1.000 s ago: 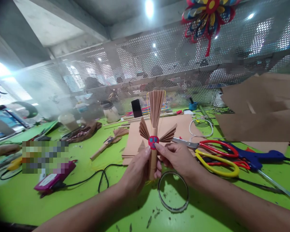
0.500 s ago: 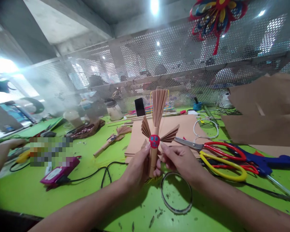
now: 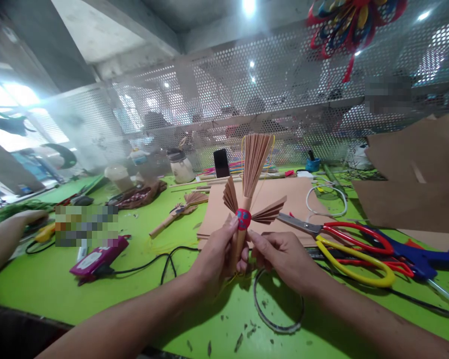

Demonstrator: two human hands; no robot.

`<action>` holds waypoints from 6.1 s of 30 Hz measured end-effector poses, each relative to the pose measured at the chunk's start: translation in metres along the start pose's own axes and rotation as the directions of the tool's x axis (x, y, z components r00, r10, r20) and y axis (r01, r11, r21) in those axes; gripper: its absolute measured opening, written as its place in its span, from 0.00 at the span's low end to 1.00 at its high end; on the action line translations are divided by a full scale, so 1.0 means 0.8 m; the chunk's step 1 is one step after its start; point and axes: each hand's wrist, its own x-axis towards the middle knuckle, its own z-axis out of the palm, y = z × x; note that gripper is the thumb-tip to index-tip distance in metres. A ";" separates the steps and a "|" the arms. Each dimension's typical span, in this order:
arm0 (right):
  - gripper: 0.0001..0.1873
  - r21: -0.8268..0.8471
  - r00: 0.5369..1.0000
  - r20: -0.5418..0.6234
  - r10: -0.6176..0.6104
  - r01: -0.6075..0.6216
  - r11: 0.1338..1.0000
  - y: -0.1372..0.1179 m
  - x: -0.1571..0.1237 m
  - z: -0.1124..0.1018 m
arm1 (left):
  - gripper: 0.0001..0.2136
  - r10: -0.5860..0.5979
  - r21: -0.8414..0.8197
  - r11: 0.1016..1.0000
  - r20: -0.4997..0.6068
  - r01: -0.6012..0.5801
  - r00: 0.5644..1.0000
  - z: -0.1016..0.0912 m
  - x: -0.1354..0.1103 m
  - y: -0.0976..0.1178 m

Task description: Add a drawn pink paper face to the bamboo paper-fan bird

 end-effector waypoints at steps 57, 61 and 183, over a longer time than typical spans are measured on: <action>0.25 0.169 0.981 0.162 0.108 -0.136 0.976 0.012 -0.010 0.023 | 0.10 0.416 -0.225 0.876 -0.089 -0.425 0.905 -0.045 0.028 0.055; 0.25 0.193 0.984 0.141 0.111 -0.137 0.972 0.007 -0.012 0.022 | 0.10 0.419 -0.234 0.873 -0.090 -0.428 0.903 -0.046 0.029 0.050; 0.01 -0.832 0.437 -0.252 -0.863 0.357 0.424 -0.046 -0.018 -0.006 | 0.18 0.265 -0.002 0.964 -0.002 -0.265 0.964 0.017 -0.002 -0.011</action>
